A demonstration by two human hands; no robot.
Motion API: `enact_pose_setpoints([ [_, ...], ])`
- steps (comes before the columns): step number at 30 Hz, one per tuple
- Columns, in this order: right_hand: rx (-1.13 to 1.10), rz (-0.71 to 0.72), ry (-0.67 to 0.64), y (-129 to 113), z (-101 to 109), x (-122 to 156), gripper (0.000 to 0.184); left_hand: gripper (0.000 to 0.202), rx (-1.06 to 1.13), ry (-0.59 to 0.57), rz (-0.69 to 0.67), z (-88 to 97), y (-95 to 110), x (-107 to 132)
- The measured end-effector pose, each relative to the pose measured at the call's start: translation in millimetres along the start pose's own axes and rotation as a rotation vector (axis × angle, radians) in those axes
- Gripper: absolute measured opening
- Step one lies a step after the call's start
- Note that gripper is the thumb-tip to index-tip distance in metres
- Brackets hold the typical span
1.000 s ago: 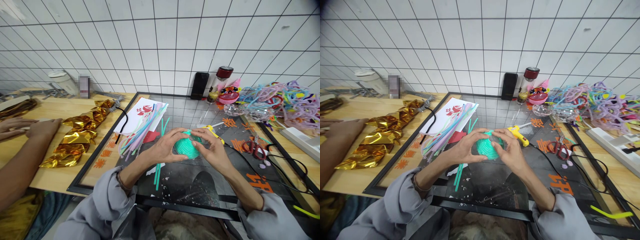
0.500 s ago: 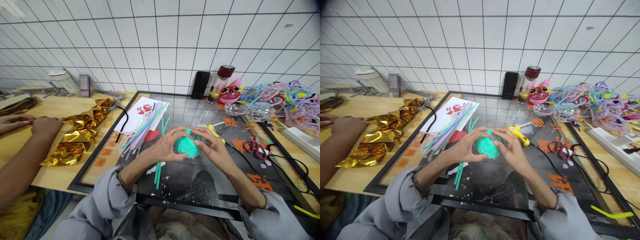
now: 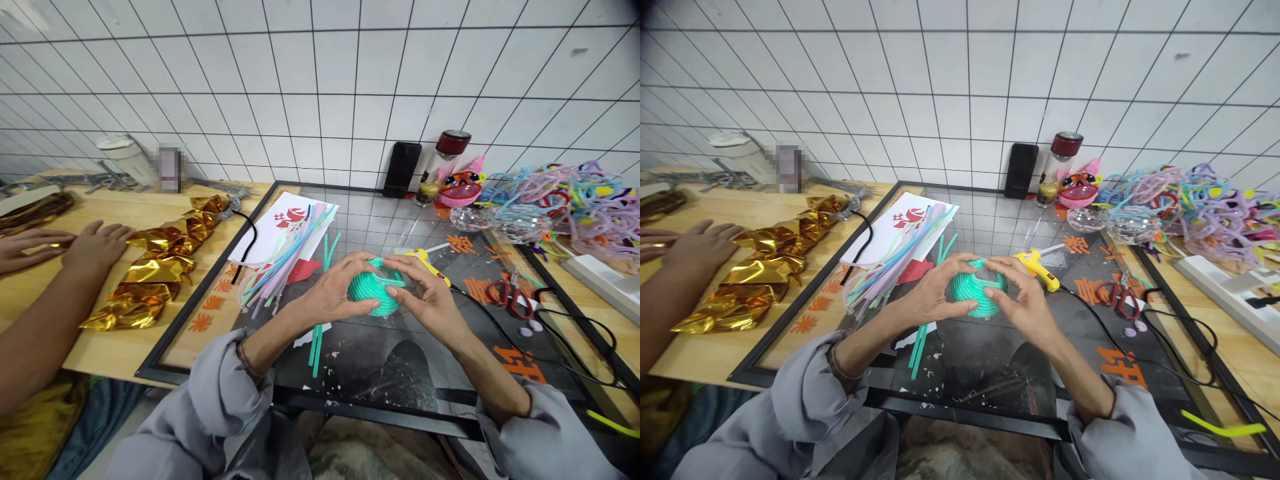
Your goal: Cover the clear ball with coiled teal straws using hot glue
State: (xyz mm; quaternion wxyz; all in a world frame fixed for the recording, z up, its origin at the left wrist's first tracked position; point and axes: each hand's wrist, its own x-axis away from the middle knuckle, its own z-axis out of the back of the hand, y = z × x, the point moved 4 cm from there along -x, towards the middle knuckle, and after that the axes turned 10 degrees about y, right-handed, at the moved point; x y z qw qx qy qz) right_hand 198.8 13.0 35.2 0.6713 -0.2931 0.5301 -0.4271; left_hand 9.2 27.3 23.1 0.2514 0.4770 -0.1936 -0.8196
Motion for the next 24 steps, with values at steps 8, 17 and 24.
enact_pose_setpoints([
  [8, 0.018, 0.015, 0.043, 2.9, 2.0, 4.9, 0.037, 0.048, 0.025, 0.018, -0.011, 0.0, 0.0, -0.9],
  [17, 0.189, 0.08, -0.036, 0.5, -1.8, 6.9, 0.048, 0.048, 0.052, 0.033, -0.028, -0.4, 0.4, -2.0],
  [24, 0.416, 0.256, -0.082, -16.0, -7.7, 5.9, 0.048, 0.045, 0.04, 0.0, -0.003, -0.1, 2.1, -1.5],
])
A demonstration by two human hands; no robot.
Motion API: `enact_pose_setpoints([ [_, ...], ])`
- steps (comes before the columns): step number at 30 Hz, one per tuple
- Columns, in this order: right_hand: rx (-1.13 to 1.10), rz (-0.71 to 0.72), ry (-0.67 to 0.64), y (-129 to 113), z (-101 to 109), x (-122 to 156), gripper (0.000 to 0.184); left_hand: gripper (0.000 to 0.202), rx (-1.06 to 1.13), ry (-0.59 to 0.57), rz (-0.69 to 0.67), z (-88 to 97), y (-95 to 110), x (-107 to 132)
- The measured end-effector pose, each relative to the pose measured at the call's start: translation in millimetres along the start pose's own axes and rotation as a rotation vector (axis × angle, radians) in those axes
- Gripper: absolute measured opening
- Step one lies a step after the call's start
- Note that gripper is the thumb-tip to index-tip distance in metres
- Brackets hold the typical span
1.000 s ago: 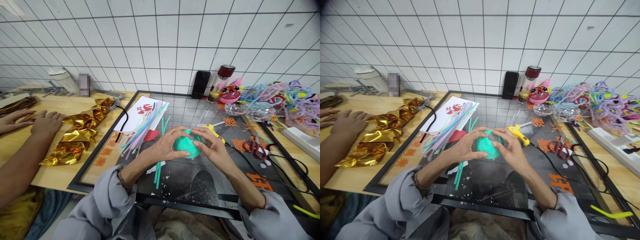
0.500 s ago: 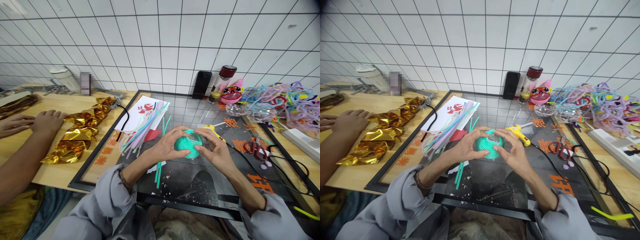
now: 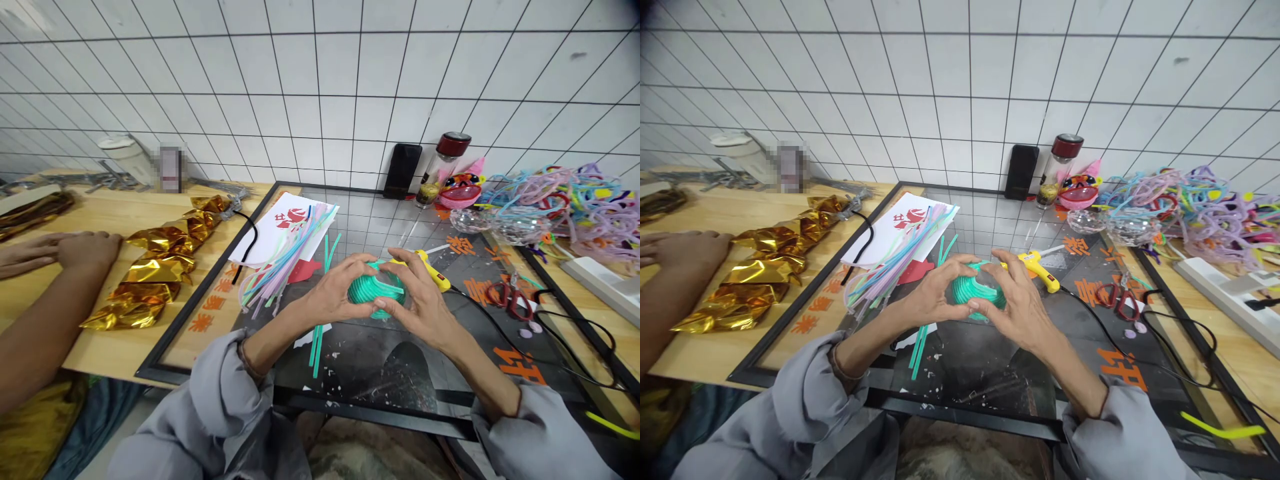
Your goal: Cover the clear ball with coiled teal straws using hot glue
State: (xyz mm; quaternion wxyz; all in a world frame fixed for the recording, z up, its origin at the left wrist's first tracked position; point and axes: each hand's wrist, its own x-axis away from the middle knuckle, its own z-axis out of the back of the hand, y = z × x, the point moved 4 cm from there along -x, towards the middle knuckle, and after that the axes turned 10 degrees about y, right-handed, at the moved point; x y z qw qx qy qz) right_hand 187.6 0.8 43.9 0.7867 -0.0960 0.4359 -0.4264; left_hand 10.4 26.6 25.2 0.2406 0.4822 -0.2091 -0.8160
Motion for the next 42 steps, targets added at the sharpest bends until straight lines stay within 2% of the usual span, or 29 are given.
enact_pose_setpoints([
  [6, 0.044, 0.05, -0.03, -6.1, 1.5, -4.2, 0.043, 0.044, -0.002, -0.017, 0.026, 0.3, 0.6, -0.2],
  [15, -0.004, 0.004, -0.015, -2.2, -3.4, 0.7, 0.045, 0.044, 0.004, 0.018, -0.022, -0.3, -0.7, -1.0],
  [22, -0.111, -0.089, 0.065, 8.1, -4.8, 4.5, 0.069, 0.044, -0.01, 0.02, -0.031, 0.0, 0.9, -1.6],
  [25, -0.102, -0.064, 0.088, 8.9, -1.3, 6.0, 0.064, 0.044, -0.014, 0.026, -0.025, 0.4, 2.0, -1.3],
  [28, -0.056, -0.008, 0.055, 6.6, -2.2, 7.6, 0.057, 0.044, -0.023, 0.02, -0.033, 0.4, 2.5, -1.4],
  [32, -0.024, 0.0, -0.005, 3.7, -6.3, 8.9, 0.055, 0.046, -0.009, 0.013, -0.038, 0.8, 2.5, -1.7],
  [37, -0.025, 0.005, -0.001, 2.5, -10.5, 9.7, 0.055, 0.047, -0.002, 0.005, -0.023, 0.0, -0.1, 0.2],
  [42, -0.096, -0.046, 0.021, 8.5, -14.0, 13.1, 0.072, 0.051, -0.011, 0.032, -0.011, -0.6, -3.7, 2.8],
])
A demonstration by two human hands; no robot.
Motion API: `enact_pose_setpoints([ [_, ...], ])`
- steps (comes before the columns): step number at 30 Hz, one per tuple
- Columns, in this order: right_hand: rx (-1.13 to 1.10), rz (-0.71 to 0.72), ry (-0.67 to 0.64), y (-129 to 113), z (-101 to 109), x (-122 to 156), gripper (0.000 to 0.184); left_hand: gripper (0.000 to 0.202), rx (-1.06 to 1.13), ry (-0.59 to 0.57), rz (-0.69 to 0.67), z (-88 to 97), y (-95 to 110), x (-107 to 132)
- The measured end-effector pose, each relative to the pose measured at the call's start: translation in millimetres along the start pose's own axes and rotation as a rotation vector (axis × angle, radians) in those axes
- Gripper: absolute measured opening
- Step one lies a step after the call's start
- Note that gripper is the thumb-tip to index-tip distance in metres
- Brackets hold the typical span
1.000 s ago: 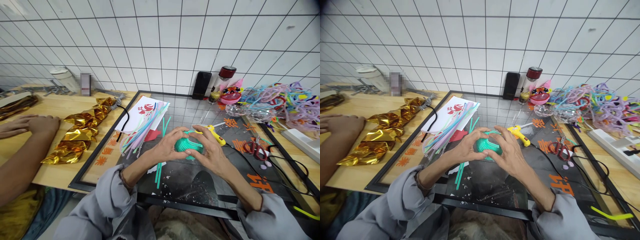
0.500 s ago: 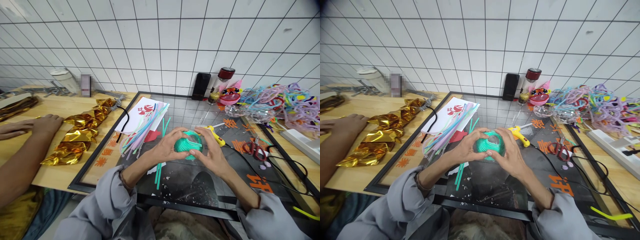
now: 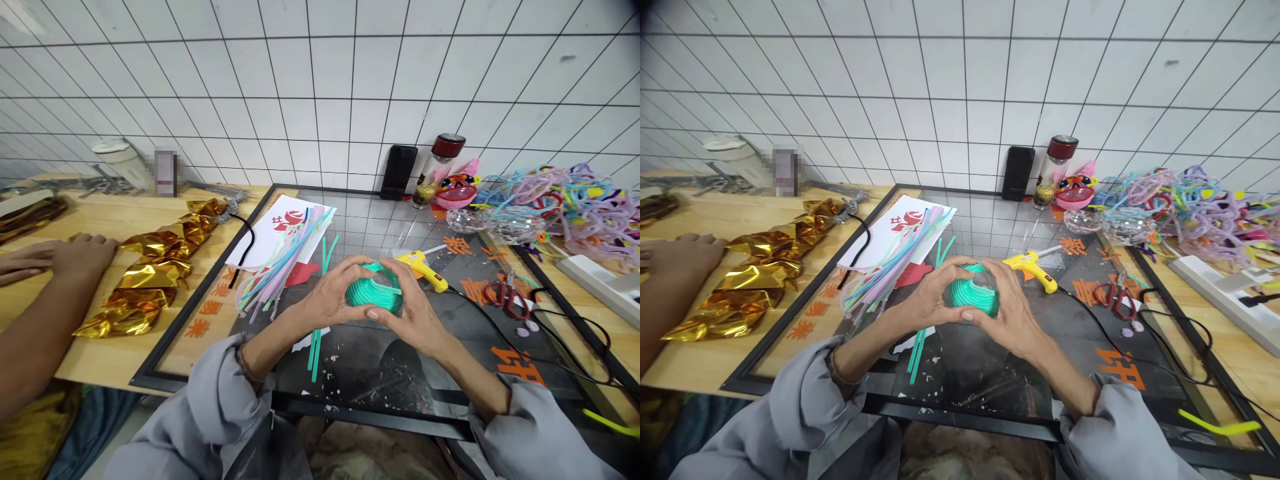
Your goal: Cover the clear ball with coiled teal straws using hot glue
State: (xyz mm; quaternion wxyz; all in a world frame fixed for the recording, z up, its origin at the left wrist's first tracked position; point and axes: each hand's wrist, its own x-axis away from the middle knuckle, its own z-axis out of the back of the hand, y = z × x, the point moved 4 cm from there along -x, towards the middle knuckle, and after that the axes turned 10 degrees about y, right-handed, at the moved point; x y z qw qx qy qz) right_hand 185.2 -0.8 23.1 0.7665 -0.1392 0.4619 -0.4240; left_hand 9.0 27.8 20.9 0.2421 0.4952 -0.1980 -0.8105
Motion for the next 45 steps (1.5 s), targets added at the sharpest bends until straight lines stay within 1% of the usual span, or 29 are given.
enact_pose_setpoints([
  [2, -0.048, -0.076, -0.003, 4.8, 1.0, 1.5, 0.083, 0.049, -0.012, -0.003, 0.011, -0.1, -0.5, 0.5],
  [4, -0.102, -0.146, -0.004, 9.3, 2.8, 2.9, 0.088, 0.047, -0.016, -0.008, 0.015, 0.4, -0.1, 0.6],
  [8, -0.156, -0.197, 0.022, 16.7, 6.5, 4.6, 0.08, 0.049, -0.012, -0.018, 0.059, 2.8, -0.7, 1.1],
  [13, -0.203, -0.207, 0.012, 23.8, 6.7, 5.0, 0.072, 0.047, 0.039, -0.006, 0.142, 5.9, -5.0, 2.0],
  [16, -0.185, -0.191, 0.0, 24.7, 6.0, 4.7, 0.068, 0.046, 0.041, 0.014, 0.171, 6.9, -6.9, 1.9],
  [19, -0.156, -0.157, 0.01, 23.7, 6.0, 4.0, 0.063, 0.045, 0.027, 0.004, 0.176, 6.9, -7.3, 1.5],
  [22, -0.139, -0.128, 0.021, 22.6, 6.4, 3.4, 0.061, 0.046, 0.016, -0.016, 0.148, 6.7, -6.9, 1.1],
  [24, -0.13, -0.118, 0.026, 22.6, 6.7, 3.2, 0.06, 0.05, 0.008, -0.034, 0.135, 6.1, -7.3, 1.3],
  [28, -0.115, -0.113, 0.037, 24.0, 6.8, 2.9, 0.06, 0.067, -0.001, -0.057, 0.142, 3.3, -8.5, 3.4],
  [30, -0.108, -0.106, 0.043, 23.8, 7.4, 2.3, 0.06, 0.069, -0.008, -0.045, 0.163, 2.0, -8.5, 4.3],
  [32, -0.104, -0.085, 0.051, 21.2, 9.1, 1.0, 0.06, 0.068, -0.014, -0.026, 0.182, 1.2, -7.7, 4.7],
  [34, -0.111, -0.048, 0.071, 15.2, 12.4, -0.8, 0.055, 0.065, -0.014, -0.022, 0.187, 0.5, -5.9, 4.2],
  [39, -0.153, 0.026, 0.21, -6.0, 20.7, -5.7, 0.026, 0.064, 0.004, -0.026, 0.165, -0.3, -1.2, 1.5],
  [43, -0.091, 0.052, 0.284, -15.6, 17.4, -9.0, 0.006, 0.066, 0.001, -0.041, 0.16, -1.7, -0.2, 1.2],
  [45, -0.082, 0.061, 0.292, -18.3, 15.3, -10.6, 0.007, 0.066, 0.011, -0.05, 0.151, -2.6, 0.6, 1.3],
])
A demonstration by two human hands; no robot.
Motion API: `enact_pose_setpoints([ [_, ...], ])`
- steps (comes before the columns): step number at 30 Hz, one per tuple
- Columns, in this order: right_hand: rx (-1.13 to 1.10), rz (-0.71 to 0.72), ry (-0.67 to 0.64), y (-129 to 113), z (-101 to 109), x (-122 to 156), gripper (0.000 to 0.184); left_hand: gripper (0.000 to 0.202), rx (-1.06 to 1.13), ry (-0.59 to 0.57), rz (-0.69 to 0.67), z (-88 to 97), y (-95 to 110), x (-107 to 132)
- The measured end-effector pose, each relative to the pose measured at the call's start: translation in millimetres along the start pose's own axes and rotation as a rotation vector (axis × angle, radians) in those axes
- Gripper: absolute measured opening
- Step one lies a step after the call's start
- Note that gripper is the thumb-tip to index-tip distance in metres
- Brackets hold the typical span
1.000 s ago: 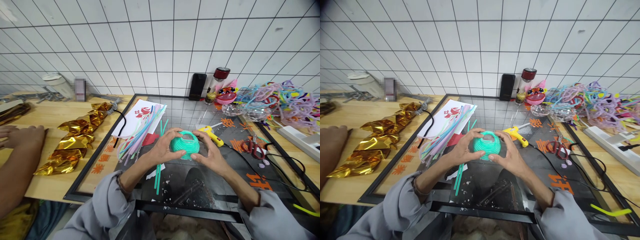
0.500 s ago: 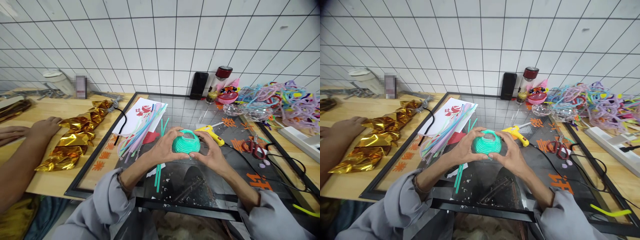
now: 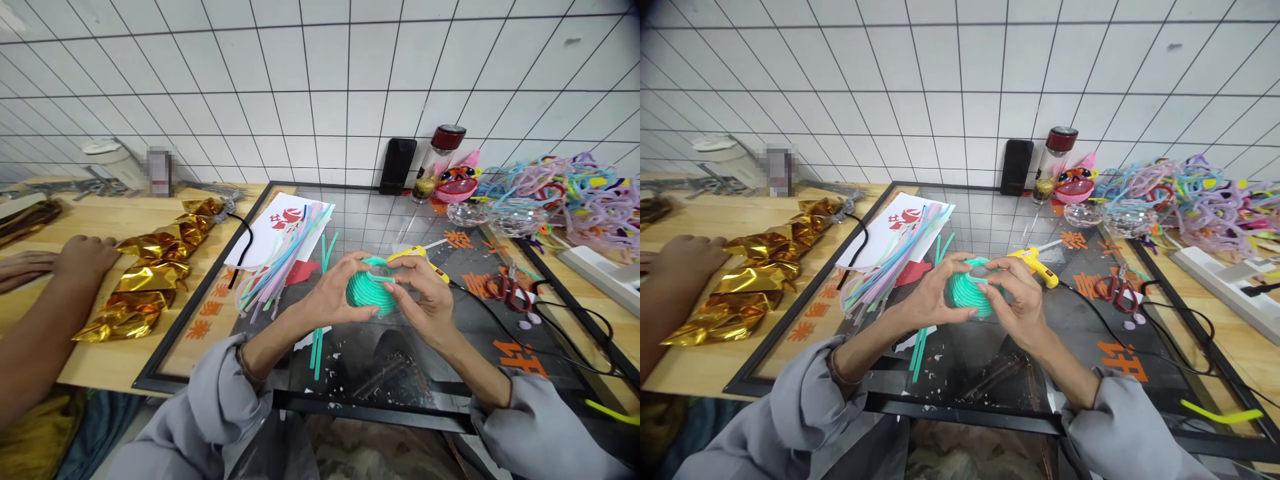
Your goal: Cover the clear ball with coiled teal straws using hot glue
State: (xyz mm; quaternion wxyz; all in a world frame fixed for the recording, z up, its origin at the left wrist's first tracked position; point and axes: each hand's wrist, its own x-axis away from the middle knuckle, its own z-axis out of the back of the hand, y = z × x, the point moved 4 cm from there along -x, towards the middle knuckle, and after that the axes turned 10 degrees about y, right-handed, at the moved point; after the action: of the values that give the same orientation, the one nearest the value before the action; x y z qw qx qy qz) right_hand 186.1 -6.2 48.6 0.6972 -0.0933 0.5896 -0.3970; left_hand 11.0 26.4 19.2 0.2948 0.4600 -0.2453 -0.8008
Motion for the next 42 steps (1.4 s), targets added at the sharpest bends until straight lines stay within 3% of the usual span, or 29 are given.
enact_pose_setpoints([
  [4, -0.009, 0.044, -0.073, -1.7, 1.6, -5.8, 0.009, 0.067, 0.045, -0.015, -0.006, -0.3, 1.5, -0.4],
  [6, 0.051, 0.017, -0.031, 8.4, 11.5, -11.5, 0.017, 0.067, 0.063, -0.023, 0.012, 0.8, 1.0, -0.7],
  [10, 0.309, -0.217, 0.153, 60.4, 41.9, -17.7, 0.036, 0.069, 0.067, -0.072, 0.083, 3.7, -2.9, -0.3],
  [14, 0.644, -0.285, -0.013, 97.7, 49.9, -12.9, 0.061, 0.07, 0.064, -0.112, 0.091, 5.9, -3.4, -0.1],
  [17, 0.714, -0.147, -0.054, 83.6, 43.1, -12.1, 0.056, 0.068, 0.057, -0.129, 0.085, 6.4, -2.4, -0.6],
  [20, 0.406, -0.022, -0.167, 54.3, 27.9, -11.3, 0.044, 0.068, 0.055, -0.129, 0.099, 7.0, -2.4, -1.5],
  [24, 0.08, -0.095, -0.353, 38.1, 12.7, -5.3, 0.052, 0.069, 0.06, -0.131, 0.115, 9.2, -2.3, -2.4],
  [30, 0.068, -0.148, -0.316, 39.9, 5.6, 4.0, 0.051, 0.077, 0.093, -0.141, 0.182, 4.9, -3.1, -1.0],
  [32, 0.072, -0.146, -0.29, 38.0, 4.2, 5.6, 0.051, 0.091, 0.092, -0.1, 0.203, -0.3, -5.4, 0.4],
  [35, 0.04, -0.138, -0.286, 37.6, 5.1, 4.4, 0.048, 0.089, 0.082, 0.01, 0.199, -6.2, -8.8, 2.6],
  [38, 0.123, -0.163, -0.203, 51.4, 18.3, -3.3, 0.038, 0.086, 0.094, 0.043, 0.235, -8.2, -11.3, 4.4],
  [41, 0.505, -0.198, -0.039, 77.0, 40.3, -11.7, 0.046, 0.085, 0.124, 0.04, 0.317, -4.6, -12.7, 3.9],
  [42, 0.656, -0.201, -0.055, 85.0, 43.8, -13.0, 0.051, 0.085, 0.134, 0.032, 0.343, -3.0, -12.9, 3.3],
])
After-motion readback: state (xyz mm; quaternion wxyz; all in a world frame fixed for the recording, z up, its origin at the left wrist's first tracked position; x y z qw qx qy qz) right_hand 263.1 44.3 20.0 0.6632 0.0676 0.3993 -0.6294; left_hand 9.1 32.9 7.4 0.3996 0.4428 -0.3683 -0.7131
